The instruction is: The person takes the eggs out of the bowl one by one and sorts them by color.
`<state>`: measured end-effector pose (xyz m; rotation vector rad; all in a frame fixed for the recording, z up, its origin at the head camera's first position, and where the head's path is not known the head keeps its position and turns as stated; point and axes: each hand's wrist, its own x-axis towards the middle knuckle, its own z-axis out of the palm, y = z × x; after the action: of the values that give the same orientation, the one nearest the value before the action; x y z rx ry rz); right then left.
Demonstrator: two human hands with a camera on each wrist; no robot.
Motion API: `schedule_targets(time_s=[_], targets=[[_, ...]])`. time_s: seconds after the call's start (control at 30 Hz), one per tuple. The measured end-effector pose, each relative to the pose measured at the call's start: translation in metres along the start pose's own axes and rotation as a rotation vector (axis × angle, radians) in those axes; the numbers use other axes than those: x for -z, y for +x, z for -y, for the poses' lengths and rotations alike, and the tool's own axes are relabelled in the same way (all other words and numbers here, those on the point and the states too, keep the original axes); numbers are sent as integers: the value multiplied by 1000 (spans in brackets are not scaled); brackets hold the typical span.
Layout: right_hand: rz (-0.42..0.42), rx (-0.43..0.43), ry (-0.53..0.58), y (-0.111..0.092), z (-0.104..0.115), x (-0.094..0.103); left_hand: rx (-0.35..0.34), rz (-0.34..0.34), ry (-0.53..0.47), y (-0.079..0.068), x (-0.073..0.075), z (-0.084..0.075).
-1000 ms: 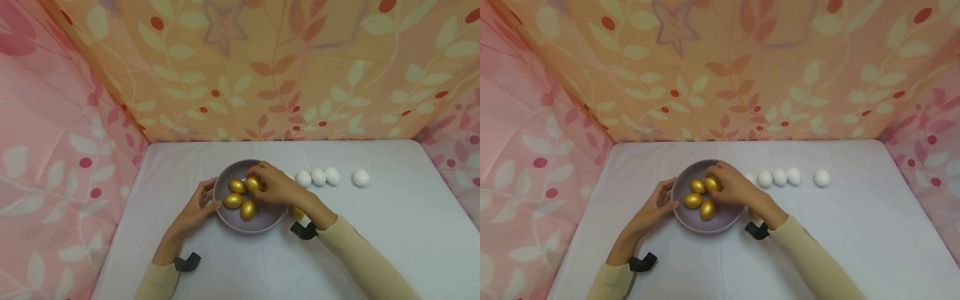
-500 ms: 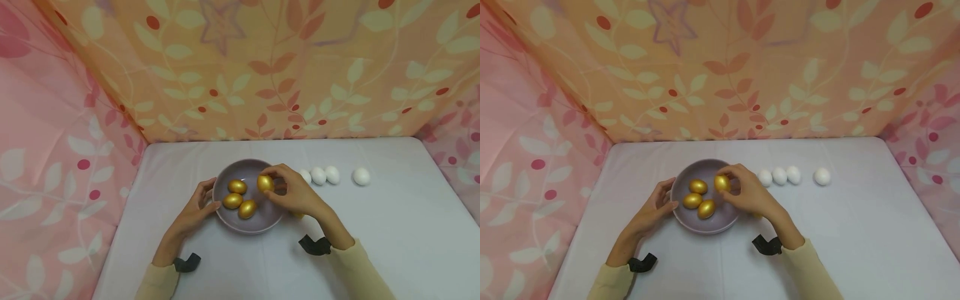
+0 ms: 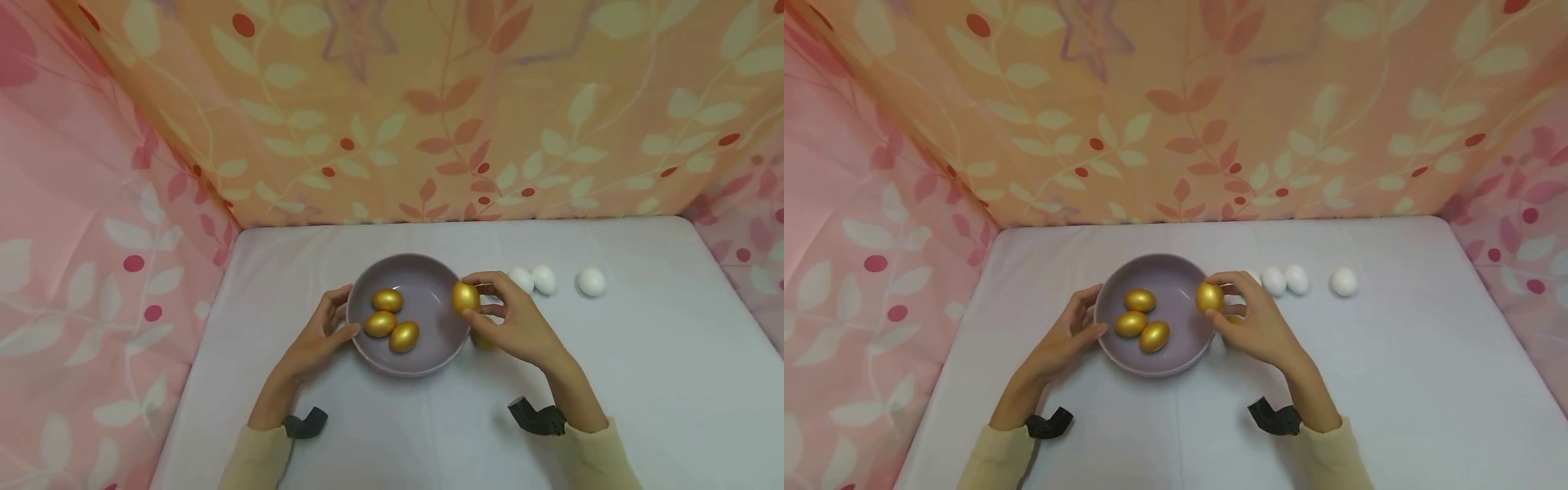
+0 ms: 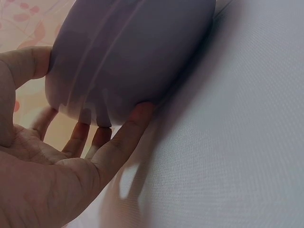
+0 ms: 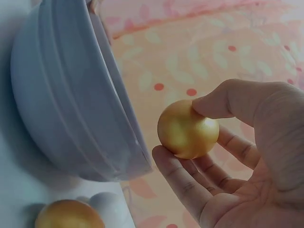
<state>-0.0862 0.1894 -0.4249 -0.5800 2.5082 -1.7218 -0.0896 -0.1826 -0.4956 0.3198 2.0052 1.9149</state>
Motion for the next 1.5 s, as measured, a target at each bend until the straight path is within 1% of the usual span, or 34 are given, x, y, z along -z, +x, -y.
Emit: schedule_targets(time_s=[0.17, 0.4, 0.53, 0.73, 0.87, 1.23, 1.5], targets=[[-22, 2, -31, -4, -3, 6, -7, 5, -13, 2, 2, -2], [-40, 22, -69, -15, -14, 19, 1, 7, 12, 5, 1, -3], [-43, 23, -109, -20, -19, 26, 18, -15, 21, 5, 1, -3], [-54, 8, -188, -27, -21, 34, 14, -5, 6, 2, -2, -4], [-49, -5, -214, -30, -22, 36, 7, -11, 13, 1, -1, -4], [-99, -64, -287, -44, -31, 39, 16, -13, 30, -1, -1, 0], [-92, -86, -371, -43, -45, 37, 7, -7, 6, 2, -1, -2]])
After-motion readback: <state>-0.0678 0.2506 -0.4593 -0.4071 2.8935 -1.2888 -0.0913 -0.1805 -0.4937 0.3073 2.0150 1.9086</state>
